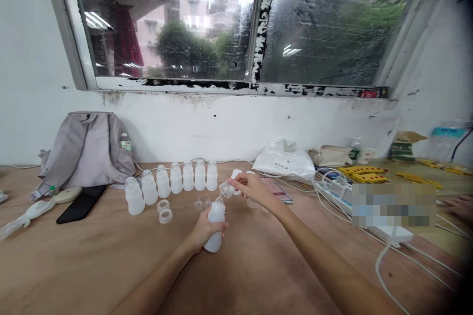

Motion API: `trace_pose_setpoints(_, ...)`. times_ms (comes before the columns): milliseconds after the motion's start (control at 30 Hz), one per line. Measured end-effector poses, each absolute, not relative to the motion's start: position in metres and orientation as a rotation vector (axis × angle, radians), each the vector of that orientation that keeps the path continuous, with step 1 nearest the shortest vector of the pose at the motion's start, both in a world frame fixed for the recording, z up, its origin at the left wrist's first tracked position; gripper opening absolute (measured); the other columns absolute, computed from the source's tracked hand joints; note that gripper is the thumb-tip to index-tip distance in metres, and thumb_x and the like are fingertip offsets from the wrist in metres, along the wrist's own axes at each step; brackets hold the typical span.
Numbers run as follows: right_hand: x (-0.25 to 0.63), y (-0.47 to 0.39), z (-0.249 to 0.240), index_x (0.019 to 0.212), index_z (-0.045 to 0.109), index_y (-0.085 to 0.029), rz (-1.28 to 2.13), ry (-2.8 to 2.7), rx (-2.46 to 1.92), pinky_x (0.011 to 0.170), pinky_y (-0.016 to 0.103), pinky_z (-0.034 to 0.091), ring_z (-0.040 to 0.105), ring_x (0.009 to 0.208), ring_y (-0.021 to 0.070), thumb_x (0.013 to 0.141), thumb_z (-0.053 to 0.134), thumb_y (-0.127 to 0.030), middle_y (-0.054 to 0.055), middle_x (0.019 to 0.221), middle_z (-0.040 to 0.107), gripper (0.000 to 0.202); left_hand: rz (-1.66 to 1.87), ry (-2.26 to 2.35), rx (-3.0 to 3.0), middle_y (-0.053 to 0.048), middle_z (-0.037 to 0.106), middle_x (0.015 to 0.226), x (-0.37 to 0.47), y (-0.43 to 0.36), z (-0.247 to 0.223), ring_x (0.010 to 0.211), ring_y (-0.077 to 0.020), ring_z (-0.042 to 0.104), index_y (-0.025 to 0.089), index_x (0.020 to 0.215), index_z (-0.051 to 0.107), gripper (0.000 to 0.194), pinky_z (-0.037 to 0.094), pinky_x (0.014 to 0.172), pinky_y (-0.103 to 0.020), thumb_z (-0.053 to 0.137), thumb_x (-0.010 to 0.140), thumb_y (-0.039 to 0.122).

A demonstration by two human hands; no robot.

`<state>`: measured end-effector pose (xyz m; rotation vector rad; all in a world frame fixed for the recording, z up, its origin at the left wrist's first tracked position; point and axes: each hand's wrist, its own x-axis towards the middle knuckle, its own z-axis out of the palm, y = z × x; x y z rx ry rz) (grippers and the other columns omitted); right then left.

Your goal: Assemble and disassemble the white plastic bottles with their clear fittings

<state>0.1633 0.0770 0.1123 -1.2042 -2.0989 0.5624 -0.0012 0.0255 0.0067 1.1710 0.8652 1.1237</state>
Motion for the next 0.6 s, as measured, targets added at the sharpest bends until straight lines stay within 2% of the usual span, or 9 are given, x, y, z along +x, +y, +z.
trace_pose_setpoints(300,0.143,0.08,0.122,0.06,0.061,-0.013,0.489,-2.295,-1.259,0.043,0.02,0.032,0.046,0.043,0.0083,0.074,0.047,-0.054,0.001,0.051,0.054,0.046,1.117,0.842,1.184,0.004,0.053,0.056,0.0,0.026,0.005,0.041,-0.0091,0.05,0.014,0.083,0.048,0.034,0.038,0.041,-0.021,0.067,0.055,0.02)
trace_pose_setpoints(600,0.143,0.082,0.12,0.065,0.059,-0.013,0.781,-2.318,-1.241,0.039,0.018,0.034,0.047,0.04,0.0074,0.071,0.05,-0.056,0.001,0.055,0.055,0.045,1.099,0.857,1.193,0.003,0.053,0.058,-0.001,0.025,0.006,0.042,-0.0103,0.05,0.015,0.081,0.048,0.035,0.037,0.042,-0.022,0.069,0.054,0.022)
